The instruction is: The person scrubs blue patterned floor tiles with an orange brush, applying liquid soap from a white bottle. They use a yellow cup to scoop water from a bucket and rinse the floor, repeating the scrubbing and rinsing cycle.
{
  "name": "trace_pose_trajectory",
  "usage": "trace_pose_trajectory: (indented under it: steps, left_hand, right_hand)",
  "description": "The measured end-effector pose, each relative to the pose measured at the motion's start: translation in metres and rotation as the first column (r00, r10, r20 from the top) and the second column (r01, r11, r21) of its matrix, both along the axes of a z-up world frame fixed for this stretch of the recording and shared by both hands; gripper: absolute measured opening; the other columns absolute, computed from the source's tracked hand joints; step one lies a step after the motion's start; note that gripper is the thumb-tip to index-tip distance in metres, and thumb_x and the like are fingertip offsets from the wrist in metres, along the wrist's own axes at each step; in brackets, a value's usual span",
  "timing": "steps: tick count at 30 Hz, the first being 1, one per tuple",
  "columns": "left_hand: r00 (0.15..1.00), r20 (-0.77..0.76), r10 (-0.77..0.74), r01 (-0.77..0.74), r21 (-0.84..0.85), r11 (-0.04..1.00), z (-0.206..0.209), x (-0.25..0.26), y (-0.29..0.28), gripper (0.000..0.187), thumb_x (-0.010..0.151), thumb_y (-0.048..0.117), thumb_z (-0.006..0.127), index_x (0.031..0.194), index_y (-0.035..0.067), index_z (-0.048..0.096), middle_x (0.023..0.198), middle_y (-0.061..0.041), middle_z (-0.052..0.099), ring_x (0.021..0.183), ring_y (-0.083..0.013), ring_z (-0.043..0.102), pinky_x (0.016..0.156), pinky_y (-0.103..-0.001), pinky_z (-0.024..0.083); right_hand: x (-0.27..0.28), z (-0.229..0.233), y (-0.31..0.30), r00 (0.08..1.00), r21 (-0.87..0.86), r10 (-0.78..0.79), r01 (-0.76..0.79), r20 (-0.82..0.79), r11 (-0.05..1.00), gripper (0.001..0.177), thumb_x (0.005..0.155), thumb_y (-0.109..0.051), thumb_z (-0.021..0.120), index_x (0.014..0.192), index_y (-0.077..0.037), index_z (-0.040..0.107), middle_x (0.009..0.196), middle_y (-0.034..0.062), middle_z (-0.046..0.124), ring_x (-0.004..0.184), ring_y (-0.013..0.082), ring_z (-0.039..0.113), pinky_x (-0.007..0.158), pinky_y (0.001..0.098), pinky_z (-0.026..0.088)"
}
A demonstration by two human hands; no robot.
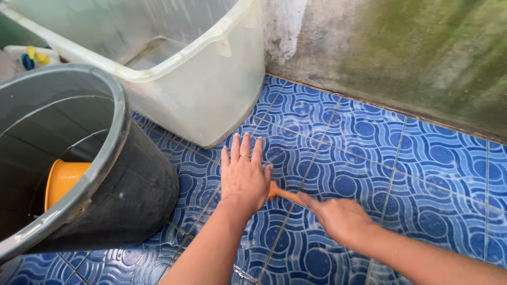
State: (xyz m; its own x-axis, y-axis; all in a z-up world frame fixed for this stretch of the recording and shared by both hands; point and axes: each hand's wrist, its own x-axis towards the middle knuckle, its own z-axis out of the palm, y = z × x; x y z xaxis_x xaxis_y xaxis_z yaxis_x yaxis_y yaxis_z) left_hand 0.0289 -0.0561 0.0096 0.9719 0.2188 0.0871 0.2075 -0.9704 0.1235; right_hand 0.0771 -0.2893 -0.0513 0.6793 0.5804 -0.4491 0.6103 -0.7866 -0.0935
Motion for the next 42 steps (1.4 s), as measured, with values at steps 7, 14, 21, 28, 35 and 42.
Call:
trace_pose_trajectory:
  steps: [7, 14, 21, 28, 35, 42]
  left_hand:
    - [0.998, -0.007, -0.058, 0.058, 0.006, 0.998, 0.0, 0.008, -0.007, 0.07, 0.097, 0.042, 0.05, 0.155, 0.011, 0.03, 0.162, -0.017, 0.023, 0.152, -0.035, 0.012, 0.119, -0.055, 0.012]
    - [0.992, -0.01, -0.126, 0.126, -0.014, 0.992, -0.005, 0.024, -0.019, 0.069, 0.097, 0.042, 0.049, 0.156, 0.01, 0.029, 0.163, -0.017, 0.022, 0.152, -0.036, 0.011, 0.119, -0.055, 0.012]
    - [0.984, -0.021, -0.176, 0.175, -0.05, 0.983, 0.0, 0.043, -0.041, 0.069, 0.099, 0.044, 0.047, 0.157, 0.011, 0.027, 0.164, -0.017, 0.022, 0.153, -0.0356, 0.01, 0.12, -0.055, 0.012]
    - [0.981, -0.033, -0.189, 0.188, -0.039, 0.981, 0.001, 0.049, -0.054, 0.069, 0.099, 0.044, 0.045, 0.157, 0.012, 0.026, 0.164, -0.016, 0.021, 0.152, -0.0357, 0.01, 0.119, -0.055, 0.012]
    - [0.98, -0.04, -0.197, 0.195, -0.043, 0.98, -0.005, 0.052, -0.066, 0.069, 0.1, 0.045, 0.046, 0.157, 0.012, 0.027, 0.164, -0.016, 0.022, 0.153, -0.0353, 0.011, 0.12, -0.055, 0.013]
    - [0.974, -0.071, -0.214, 0.212, -0.047, 0.976, -0.01, 0.063, -0.074, 0.07, 0.099, 0.046, 0.046, 0.157, 0.013, 0.026, 0.164, -0.016, 0.023, 0.153, -0.0355, 0.012, 0.12, -0.055, 0.012]
  right_hand:
    - [0.084, -0.001, -0.111, 0.891, -0.119, -0.428, 0.447, 0.154, 0.887, 0.043, 0.11, -0.034, 0.026, 0.145, -0.023, 0.048, 0.092, 0.0153, 0.079, 0.087, 0.0328, 0.079, 0.08, 0.0507, 0.061]
    - [0.075, 0.02, -0.107, 0.841, -0.132, -0.511, 0.535, 0.179, 0.834, 0.05, 0.106, -0.026, 0.031, 0.156, -0.026, 0.033, 0.107, 0.0197, 0.076, 0.099, 0.0389, 0.075, 0.088, 0.0536, 0.059]
    - [0.01, 0.017, -0.063, 0.986, -0.14, -0.164, 0.165, 0.022, 0.976, 0.063, 0.102, -0.024, 0.034, 0.163, -0.032, 0.02, 0.076, 0.0104, 0.069, 0.068, 0.028, 0.071, 0.065, 0.0477, 0.061]
    - [0.101, 0.016, -0.196, 0.783, -0.198, -0.592, 0.622, 0.192, 0.757, 0.05, 0.107, -0.027, 0.03, 0.157, -0.029, 0.034, 0.094, 0.0153, 0.077, 0.086, 0.0335, 0.077, 0.08, 0.0534, 0.059]
    - [0.083, 0.014, -0.141, 0.779, 0.086, -0.627, 0.626, -0.014, 0.775, 0.04, 0.111, -0.03, 0.028, 0.144, -0.02, 0.049, 0.082, 0.0166, 0.07, 0.065, 0.0292, 0.071, 0.066, 0.0505, 0.057]
    - [0.054, -0.003, -0.12, 0.899, -0.08, -0.433, 0.438, 0.074, 0.895, 0.048, 0.105, -0.042, 0.031, 0.15, -0.031, 0.041, 0.086, 0.0125, 0.076, 0.083, 0.0332, 0.076, 0.076, 0.0508, 0.06]
